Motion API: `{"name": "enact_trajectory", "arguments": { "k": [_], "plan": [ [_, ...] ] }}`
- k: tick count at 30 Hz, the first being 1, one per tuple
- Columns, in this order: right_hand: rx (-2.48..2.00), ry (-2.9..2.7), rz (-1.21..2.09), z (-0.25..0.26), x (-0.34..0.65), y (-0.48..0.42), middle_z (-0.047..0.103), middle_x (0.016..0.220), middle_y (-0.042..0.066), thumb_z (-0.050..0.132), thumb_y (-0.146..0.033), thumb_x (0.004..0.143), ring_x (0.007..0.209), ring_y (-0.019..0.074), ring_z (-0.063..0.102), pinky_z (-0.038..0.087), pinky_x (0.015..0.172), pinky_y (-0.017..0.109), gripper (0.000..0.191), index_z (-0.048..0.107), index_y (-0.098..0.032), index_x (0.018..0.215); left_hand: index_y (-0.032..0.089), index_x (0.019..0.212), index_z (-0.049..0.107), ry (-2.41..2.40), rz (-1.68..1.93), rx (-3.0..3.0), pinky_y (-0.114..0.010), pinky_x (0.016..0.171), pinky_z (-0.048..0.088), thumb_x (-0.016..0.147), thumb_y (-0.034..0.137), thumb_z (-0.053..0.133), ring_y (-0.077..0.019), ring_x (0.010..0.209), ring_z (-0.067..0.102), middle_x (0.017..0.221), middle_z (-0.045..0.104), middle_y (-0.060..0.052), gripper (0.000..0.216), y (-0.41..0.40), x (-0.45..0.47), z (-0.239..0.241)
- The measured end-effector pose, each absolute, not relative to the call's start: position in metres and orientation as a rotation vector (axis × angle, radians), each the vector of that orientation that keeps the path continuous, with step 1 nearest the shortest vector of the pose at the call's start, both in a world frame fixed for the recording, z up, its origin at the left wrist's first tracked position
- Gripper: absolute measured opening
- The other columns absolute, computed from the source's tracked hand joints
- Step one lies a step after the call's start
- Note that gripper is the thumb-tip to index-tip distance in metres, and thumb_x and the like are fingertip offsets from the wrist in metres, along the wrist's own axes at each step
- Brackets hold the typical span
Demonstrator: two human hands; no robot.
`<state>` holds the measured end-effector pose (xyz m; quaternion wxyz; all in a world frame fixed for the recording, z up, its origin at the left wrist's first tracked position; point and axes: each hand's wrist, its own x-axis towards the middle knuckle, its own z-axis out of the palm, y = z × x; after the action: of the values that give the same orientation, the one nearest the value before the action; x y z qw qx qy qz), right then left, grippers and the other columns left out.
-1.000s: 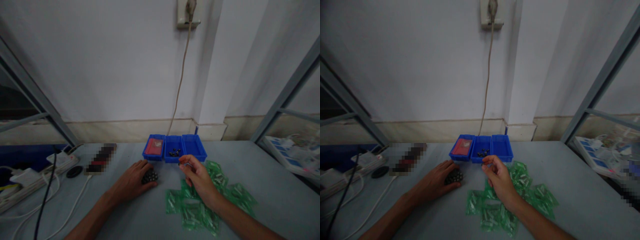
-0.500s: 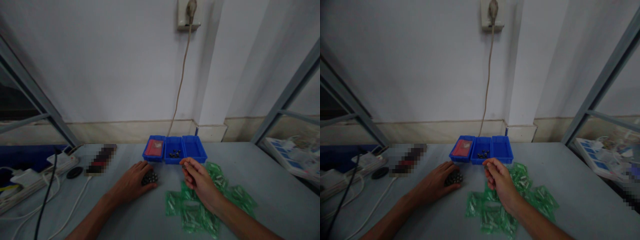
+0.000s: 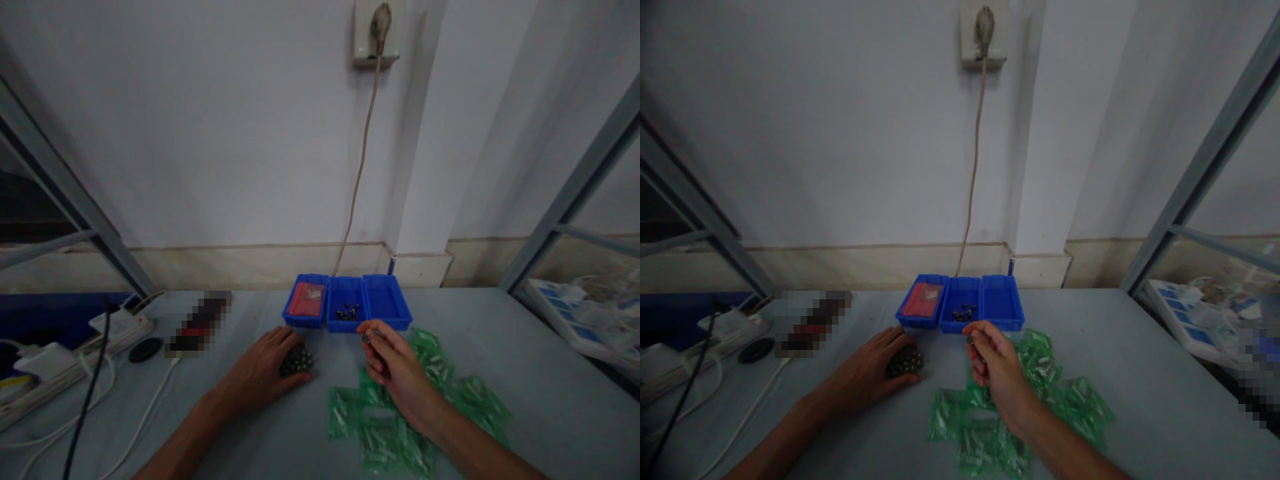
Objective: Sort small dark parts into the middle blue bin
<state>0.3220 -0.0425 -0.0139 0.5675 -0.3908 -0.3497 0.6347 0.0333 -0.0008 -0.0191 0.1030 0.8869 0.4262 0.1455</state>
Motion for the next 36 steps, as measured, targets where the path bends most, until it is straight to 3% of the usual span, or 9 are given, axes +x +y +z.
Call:
{"name": "enact_trajectory", "arguments": {
  "k": [9, 15, 27, 33, 36],
  "plan": [
    [-0.956, -0.938, 1.393, -0.0178, 0.3202, -0.0444, 0.063, 0.089, 0.0, 0.087, -0.056, 0.084, 0.056, 0.008, 0.043, 0.031, 0.043, 0.019, 0.041, 0.076, -0.023, 0.106, 0.026, 0.125, 0.065, 1.274, 0.418, 2.603, -0.048, 0.101, 0.055, 0.095, 0.061, 0.078, -0.0331, 0.116, 0.067, 0.128, 0.068, -0.009, 0.048, -0.0011, 0.0345, -0.0175],
    [-1.015, -1.03, 1.35, -0.0174, 0.3193, -0.0454, 0.058, 0.082, -0.004, 0.086, -0.053, 0.084, 0.052, 0.0073, 0.04, 0.031, 0.043, 0.02, 0.039, 0.075, -0.025, 0.109, 0.026, 0.124, 0.065, 1.277, 0.417, 2.602, -0.048, 0.098, 0.054, 0.094, 0.061, 0.08, -0.0336, 0.115, 0.067, 0.127, 0.068, -0.01, 0.049, -0.0021, 0.0321, -0.0181],
    [-0.986, -0.976, 1.414, -0.019, 0.3167, -0.0432, 0.063, 0.085, -0.001, 0.085, -0.057, 0.085, 0.052, 0.0078, 0.041, 0.031, 0.042, 0.02, 0.04, 0.074, -0.023, 0.104, 0.027, 0.123, 0.066, 1.265, 0.44, 2.58, -0.047, 0.099, 0.054, 0.093, 0.061, 0.079, -0.0327, 0.113, 0.067, 0.124, 0.069, -0.008, 0.047, -0.0007, 0.0314, -0.0182],
    [-0.936, -0.873, 1.513, -0.0217, 0.3164, -0.04, 0.039, 0.059, -0.01, 0.086, -0.062, 0.083, 0.047, 0.0077, 0.031, 0.026, 0.041, 0.018, 0.045, 0.068, -0.022, 0.094, 0.026, 0.122, 0.066, 1.276, 0.434, 2.585, -0.049, 0.101, 0.054, 0.093, 0.059, 0.081, -0.0336, 0.115, 0.067, 0.125, 0.069, -0.008, 0.047, -0.0017, 0.0298, -0.0201],
    [-0.935, -0.824, 1.536, -0.0209, 0.3177, -0.0378, 0.039, 0.06, -0.011, 0.09, -0.063, 0.078, 0.046, 0.007, 0.03, 0.025, 0.041, 0.018, 0.049, 0.068, -0.022, 0.094, 0.027, 0.123, 0.067, 1.269, 0.465, 2.593, -0.048, 0.101, 0.054, 0.093, 0.06, 0.08, -0.0333, 0.115, 0.067, 0.125, 0.069, -0.008, 0.047, -0.0008, 0.0289, -0.0223]
  ]
}}
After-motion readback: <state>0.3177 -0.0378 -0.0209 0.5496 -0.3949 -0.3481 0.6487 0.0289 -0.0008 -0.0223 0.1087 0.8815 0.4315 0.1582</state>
